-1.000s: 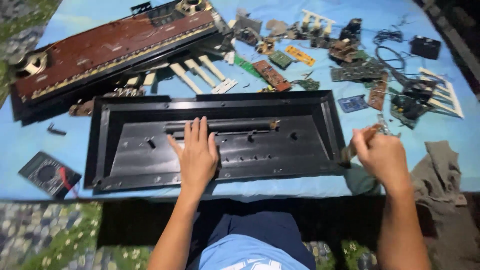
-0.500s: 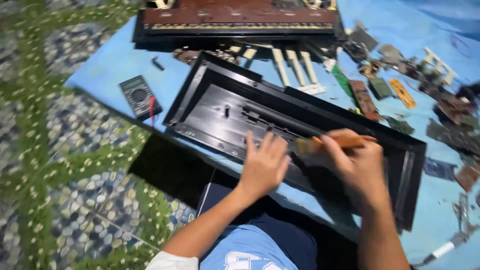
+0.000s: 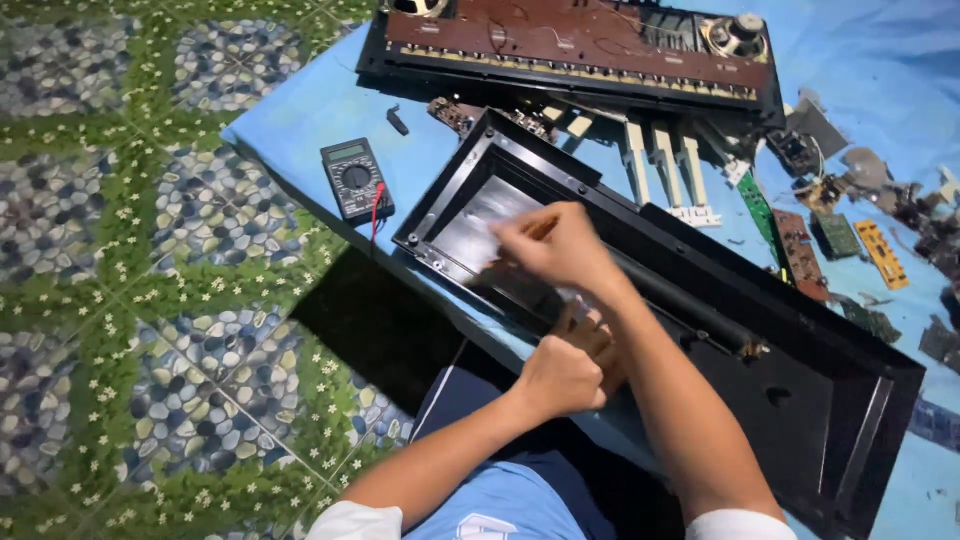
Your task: Cleaning the interior of an electronic instrument casing using a brush to remove dust and debris.
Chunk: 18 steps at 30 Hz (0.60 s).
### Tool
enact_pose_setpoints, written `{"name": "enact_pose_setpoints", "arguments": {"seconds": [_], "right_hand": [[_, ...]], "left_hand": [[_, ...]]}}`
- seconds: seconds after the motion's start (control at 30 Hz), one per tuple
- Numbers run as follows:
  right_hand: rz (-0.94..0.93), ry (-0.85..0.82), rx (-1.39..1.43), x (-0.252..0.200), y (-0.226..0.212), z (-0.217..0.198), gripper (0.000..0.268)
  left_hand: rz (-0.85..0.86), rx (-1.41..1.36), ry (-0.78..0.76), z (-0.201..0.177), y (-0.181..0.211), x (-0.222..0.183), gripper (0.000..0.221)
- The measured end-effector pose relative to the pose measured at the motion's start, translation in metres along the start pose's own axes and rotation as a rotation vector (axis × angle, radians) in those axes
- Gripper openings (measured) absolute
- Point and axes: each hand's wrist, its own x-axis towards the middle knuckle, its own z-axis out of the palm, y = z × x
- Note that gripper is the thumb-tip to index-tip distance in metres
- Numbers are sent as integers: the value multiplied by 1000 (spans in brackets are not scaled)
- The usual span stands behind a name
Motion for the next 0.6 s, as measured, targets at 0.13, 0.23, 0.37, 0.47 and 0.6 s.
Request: {"name": "enact_pose_setpoints", "arguments": {"seconds": [0.13,0.23,0.37,0.47,0.6], "right_hand": [[-91,84,-19,19,1,8,29],[-190,89,91,26,18,33,21],[-155,30,-75,11,21,14,30],[-35,-20,-203,-21,20,-25,31],[103,-7,-250,-75,24,-60,33]], "left_hand": [[116,-4,267,48,-10,-31,14],[80,-26,140,89,-16,-75,20],[154,-107,299,43,-24,-42,22],[187,-169,413,8,-34,-22,24],[125,-242,516,17,-38,-47,6]]}}
